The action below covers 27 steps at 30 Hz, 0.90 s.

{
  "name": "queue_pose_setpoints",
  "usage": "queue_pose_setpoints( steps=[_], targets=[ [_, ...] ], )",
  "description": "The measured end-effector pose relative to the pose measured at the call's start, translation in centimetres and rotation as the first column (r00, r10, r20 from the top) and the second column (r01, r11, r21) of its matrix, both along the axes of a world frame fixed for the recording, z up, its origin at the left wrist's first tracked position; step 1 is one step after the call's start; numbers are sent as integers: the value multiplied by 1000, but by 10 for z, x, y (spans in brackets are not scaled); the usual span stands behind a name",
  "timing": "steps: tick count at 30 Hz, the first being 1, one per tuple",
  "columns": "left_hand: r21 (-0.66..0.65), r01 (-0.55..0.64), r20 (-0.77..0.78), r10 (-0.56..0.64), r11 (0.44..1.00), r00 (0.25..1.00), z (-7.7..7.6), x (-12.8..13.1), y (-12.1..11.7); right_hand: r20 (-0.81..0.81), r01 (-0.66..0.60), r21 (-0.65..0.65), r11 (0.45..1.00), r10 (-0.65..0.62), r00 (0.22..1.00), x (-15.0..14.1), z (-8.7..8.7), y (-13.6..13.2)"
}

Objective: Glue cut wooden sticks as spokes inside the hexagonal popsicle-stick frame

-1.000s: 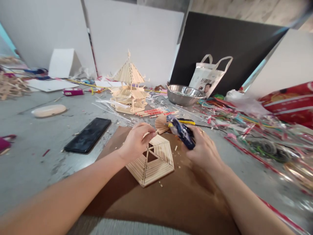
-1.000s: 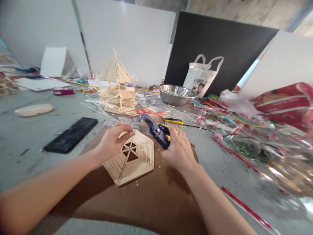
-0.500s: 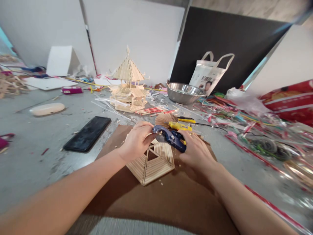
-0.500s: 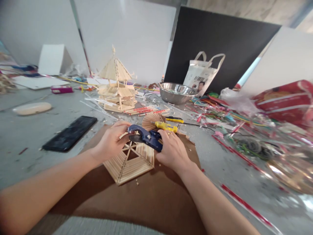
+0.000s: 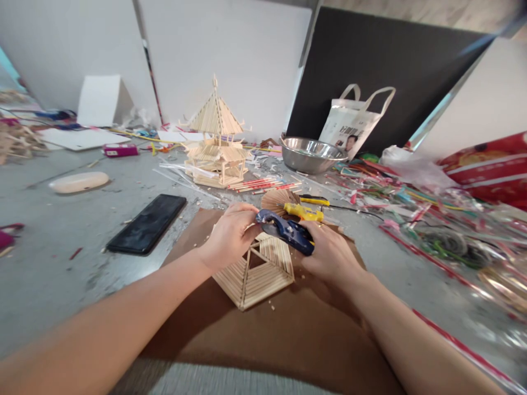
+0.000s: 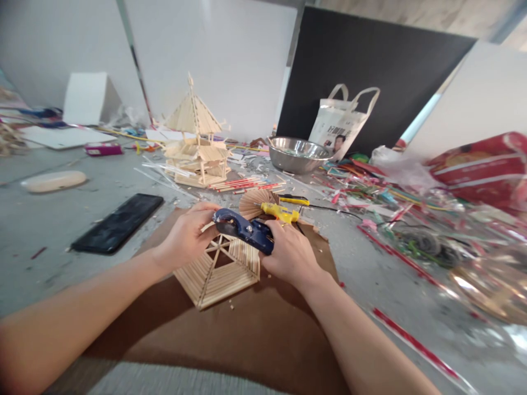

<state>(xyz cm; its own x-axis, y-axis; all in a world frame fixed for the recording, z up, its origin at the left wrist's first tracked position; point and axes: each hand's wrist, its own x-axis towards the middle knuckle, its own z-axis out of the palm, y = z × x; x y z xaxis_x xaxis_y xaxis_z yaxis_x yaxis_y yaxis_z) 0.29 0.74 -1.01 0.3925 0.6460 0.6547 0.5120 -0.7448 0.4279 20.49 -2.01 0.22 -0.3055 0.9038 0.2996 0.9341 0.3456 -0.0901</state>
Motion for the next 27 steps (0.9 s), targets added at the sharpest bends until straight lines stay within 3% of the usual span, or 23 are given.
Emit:
queue_pose_setpoints(
  steps=[27],
  targets=[
    [-33, 11, 11, -10, 999, 1000, 3, 0, 0, 5, -2, -30, 1000, 3, 1000, 0, 2, 0]
  ],
)
